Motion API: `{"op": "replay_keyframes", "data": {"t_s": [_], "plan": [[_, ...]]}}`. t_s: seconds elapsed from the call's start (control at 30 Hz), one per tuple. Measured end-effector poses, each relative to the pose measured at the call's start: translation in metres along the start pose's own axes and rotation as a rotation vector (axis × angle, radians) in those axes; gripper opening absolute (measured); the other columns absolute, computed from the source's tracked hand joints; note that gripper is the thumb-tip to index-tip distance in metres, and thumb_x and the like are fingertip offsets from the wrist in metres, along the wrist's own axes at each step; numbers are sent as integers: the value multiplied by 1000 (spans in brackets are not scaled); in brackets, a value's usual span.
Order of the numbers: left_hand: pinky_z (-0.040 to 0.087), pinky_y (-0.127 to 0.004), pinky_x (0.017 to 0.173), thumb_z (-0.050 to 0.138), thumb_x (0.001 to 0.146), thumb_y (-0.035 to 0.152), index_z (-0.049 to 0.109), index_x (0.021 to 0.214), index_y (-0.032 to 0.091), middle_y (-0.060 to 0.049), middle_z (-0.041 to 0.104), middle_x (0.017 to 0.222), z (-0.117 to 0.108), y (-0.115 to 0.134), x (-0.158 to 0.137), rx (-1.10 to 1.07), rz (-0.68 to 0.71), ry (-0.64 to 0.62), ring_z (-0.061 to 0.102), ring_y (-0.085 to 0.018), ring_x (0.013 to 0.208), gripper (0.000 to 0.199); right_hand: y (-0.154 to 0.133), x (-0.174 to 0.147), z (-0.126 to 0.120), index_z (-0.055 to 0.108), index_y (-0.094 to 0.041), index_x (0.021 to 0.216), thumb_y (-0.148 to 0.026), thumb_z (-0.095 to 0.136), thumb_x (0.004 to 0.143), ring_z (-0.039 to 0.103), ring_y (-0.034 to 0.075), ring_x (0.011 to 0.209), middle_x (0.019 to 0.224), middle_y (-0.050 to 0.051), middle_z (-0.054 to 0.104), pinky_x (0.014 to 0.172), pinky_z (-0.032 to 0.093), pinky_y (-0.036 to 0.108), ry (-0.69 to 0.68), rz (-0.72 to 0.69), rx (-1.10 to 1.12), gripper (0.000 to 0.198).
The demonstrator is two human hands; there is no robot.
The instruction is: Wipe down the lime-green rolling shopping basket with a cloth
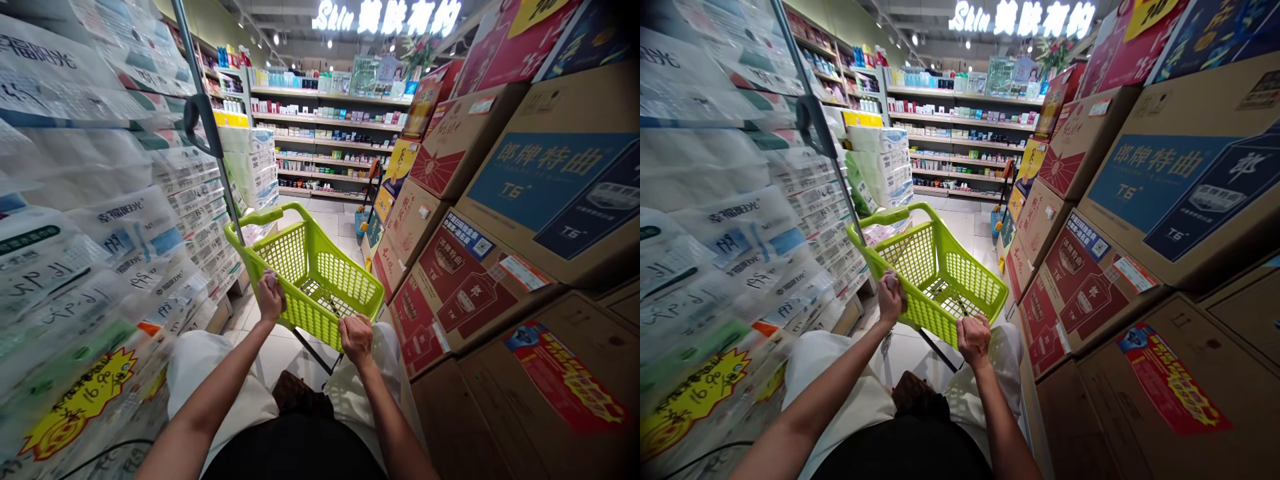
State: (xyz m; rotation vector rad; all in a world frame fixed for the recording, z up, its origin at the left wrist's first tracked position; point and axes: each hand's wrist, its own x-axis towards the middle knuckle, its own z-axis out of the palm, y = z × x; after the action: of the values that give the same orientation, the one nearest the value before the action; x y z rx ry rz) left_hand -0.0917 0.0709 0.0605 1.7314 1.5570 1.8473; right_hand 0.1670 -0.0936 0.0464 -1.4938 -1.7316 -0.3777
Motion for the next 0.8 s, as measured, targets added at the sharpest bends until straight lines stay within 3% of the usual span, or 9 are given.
{"op": "replay_keyframes", "data": {"t_s": [0.07,0.2,0.27,0.33,0.47,0.53,0.7,0.8], "plan": [[49,-43,106,57,93,21,53,110,23,-11,62,112,1,-4,4,-26,-36,-1,62,-26,109,18,2,1,-1,50,-24,70,-29,42,107,54,14,64,63,-3,58,98,38,31,-5,-5,3,39],[48,-43,107,55,95,24,52,106,21,-10,64,109,-7,-13,62,11,-221,217,64,-26,109,11,5,2,-2,50,-24,70,-29,42,107,55,14,65,63,-2,59,98,38,31,-11,-15,4,39],[49,-43,105,54,96,26,53,105,21,-9,65,106,-6,-12,74,23,-295,247,65,-26,106,10,4,2,-2,50,-23,69,-29,42,107,55,14,65,63,-2,59,99,38,31,-14,-11,-2,39],[50,-42,104,54,96,27,55,103,22,-9,67,105,-2,-5,59,16,-293,207,66,-26,104,9,2,2,-1,49,-23,69,-28,42,107,55,14,65,63,-2,59,99,37,31,-14,-9,-5,39],[51,-41,105,57,96,28,59,107,23,-10,70,111,7,8,8,-51,-160,36,67,-25,109,12,0,2,-2,50,-24,70,-28,43,106,55,14,65,63,-2,59,102,37,32,-14,-18,-4,37],[50,-42,106,57,96,29,61,107,23,-10,70,111,6,9,13,-46,-150,27,66,-26,109,13,2,3,-3,51,-24,71,-28,42,106,55,14,65,64,-2,59,104,37,33,-18,-28,-11,37],[47,-46,110,56,95,27,59,105,21,-12,66,109,-1,10,67,20,-235,193,64,-28,113,12,7,2,-4,50,-24,71,-29,41,107,55,15,65,64,-2,60,106,36,33,-22,-27,-25,37],[48,-48,109,55,96,28,59,104,21,-13,66,109,4,17,39,13,-221,112,64,-29,113,12,7,1,-2,49,-24,71,-29,41,107,55,15,66,64,-3,59,107,36,33,-22,-18,-23,37]]}}
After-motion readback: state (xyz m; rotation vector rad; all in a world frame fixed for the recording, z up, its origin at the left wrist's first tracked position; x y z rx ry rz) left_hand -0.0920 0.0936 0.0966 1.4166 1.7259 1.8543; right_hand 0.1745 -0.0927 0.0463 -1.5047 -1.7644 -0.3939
